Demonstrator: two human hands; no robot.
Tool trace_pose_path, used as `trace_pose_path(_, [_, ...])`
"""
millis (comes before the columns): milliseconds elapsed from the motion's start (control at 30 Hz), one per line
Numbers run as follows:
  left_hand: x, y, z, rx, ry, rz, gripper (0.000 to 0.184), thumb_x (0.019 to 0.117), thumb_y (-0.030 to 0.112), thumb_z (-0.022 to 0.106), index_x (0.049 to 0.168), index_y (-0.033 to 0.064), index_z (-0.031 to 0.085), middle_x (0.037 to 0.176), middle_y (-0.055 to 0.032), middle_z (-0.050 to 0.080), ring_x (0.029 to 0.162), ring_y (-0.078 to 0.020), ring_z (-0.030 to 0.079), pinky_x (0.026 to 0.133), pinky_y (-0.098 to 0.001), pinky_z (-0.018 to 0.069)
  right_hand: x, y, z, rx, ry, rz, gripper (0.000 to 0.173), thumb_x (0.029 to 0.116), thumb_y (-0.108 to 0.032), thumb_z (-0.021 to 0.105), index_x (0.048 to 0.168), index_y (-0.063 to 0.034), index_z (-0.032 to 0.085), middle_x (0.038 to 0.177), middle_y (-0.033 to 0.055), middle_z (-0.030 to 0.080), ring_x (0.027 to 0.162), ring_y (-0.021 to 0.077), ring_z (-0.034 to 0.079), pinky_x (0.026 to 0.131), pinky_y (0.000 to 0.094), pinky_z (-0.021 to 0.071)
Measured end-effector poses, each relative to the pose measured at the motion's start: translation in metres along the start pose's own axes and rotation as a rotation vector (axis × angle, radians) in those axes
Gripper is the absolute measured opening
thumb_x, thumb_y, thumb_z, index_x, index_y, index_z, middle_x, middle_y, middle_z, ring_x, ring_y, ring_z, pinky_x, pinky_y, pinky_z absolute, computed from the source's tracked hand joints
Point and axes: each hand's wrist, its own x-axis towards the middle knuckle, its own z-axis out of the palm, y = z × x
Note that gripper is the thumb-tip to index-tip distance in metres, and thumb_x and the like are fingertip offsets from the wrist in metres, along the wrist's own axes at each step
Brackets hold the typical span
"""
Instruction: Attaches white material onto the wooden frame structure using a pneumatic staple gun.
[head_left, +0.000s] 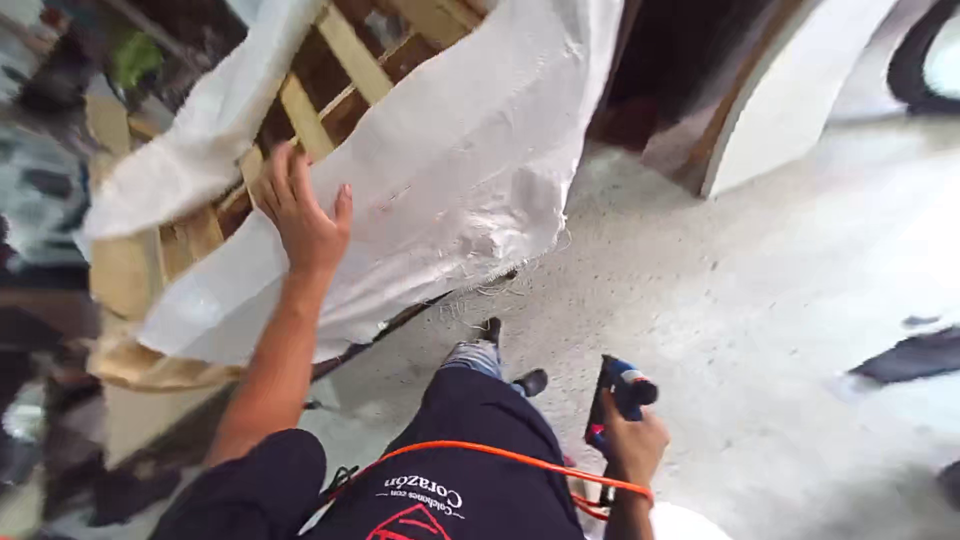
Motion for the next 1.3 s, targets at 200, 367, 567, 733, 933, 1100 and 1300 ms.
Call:
trace_pose_path(200, [-0.034, -0.052, 0.033, 0.032, 0.044, -0.022, 0.076, 0.1064, 0.059, 0.031, 0.163, 0.0076, 0.027, 0.167, -0.0196, 0.028, 0.155, -0.0401, 0.023, 0.125, -0.0658, 0.0091, -0.006, -0.060, 0.027, -0.113, -0.189, -0.271, 0.039, 0.0899, -0.043, 0.074, 0.078, -0.0062, 0.071, 0.065, 0.0104, 0.066, 0.061, 0.0289, 0.065, 0.059, 0.0588, 0.0514])
trace_pose_path(367, [-0.051, -0.036, 0.061, -0.022, 0.123, 0.034, 0.075, 0.1069, 0.057, 0.032, 0.165, 0.0110, 0.020, 0.172, -0.0187, 0.012, 0.160, -0.0356, 0.009, 0.126, -0.0657, 0.0079, -0.025, -0.128, 0.055, -0.137, -0.279, -0.395, 0.035, 0.0884, -0.043, 0.075, 0.078, -0.0100, 0.072, 0.063, 0.0059, 0.065, 0.058, 0.0232, 0.065, 0.058, 0.0535, 0.0528])
trace_pose_path(567, [-0.013, -0.015, 0.061, -0.099, -0.029, 0.307, 0.085, 0.1046, 0.059, 0.041, 0.163, 0.0000, 0.021, 0.173, -0.0145, 0.012, 0.160, -0.0274, 0.009, 0.129, -0.0571, 0.0084, -0.049, -0.190, 0.095, -0.226, -0.379, -0.539, 0.037, 0.0876, -0.048, 0.074, 0.081, -0.0113, 0.073, 0.066, 0.0052, 0.067, 0.061, 0.0230, 0.066, 0.060, 0.0530, 0.0544])
trace_pose_path(733, [0.022, 0.019, 0.076, -0.143, -0.015, 0.346, 0.103, 0.0991, 0.068, 0.045, 0.161, -0.0077, 0.014, 0.171, -0.0235, 0.004, 0.160, -0.0336, 0.003, 0.130, -0.0529, 0.0071, -0.058, -0.234, 0.117, -0.255, -0.411, -0.543, 0.039, 0.0886, -0.053, 0.072, 0.084, -0.0138, 0.073, 0.067, 0.0031, 0.067, 0.064, 0.0202, 0.067, 0.063, 0.0497, 0.0550])
trace_pose_path(933, [0.038, 0.047, 0.079, -0.091, -0.066, 0.451, 0.104, 0.0990, 0.070, 0.041, 0.162, -0.0066, 0.009, 0.172, -0.0201, -0.002, 0.161, -0.0307, -0.001, 0.129, -0.0531, 0.0040, -0.042, -0.242, 0.119, -0.266, -0.337, -0.584, 0.038, 0.0890, -0.053, 0.071, 0.086, -0.0153, 0.074, 0.070, 0.0026, 0.069, 0.067, 0.0191, 0.069, 0.065, 0.0494, 0.0565])
trace_pose_path(1100, [0.061, 0.086, 0.081, -0.081, -0.076, 0.495, 0.097, 0.1028, 0.064, 0.041, 0.160, -0.0104, 0.015, 0.171, -0.0235, 0.003, 0.160, -0.0327, 0.005, 0.129, -0.0518, 0.0077, 0.003, -0.251, 0.111, -0.241, -0.360, -0.583, 0.042, 0.0900, -0.054, 0.070, 0.082, -0.0138, 0.072, 0.066, 0.0020, 0.066, 0.062, 0.0176, 0.066, 0.061, 0.0480, 0.0546])
trace_pose_path(1300, [0.114, 0.167, 0.111, -0.037, -0.109, 0.476, 0.102, 0.1012, 0.071, 0.031, 0.160, -0.0107, 0.011, 0.171, -0.0254, 0.003, 0.160, -0.0361, 0.003, 0.129, -0.0545, 0.0044, 0.071, -0.253, 0.087, -0.229, -0.388, -0.610, 0.044, 0.0902, -0.058, 0.068, 0.083, -0.0159, 0.073, 0.067, 0.0012, 0.067, 0.064, 0.0176, 0.067, 0.062, 0.0483, 0.0541])
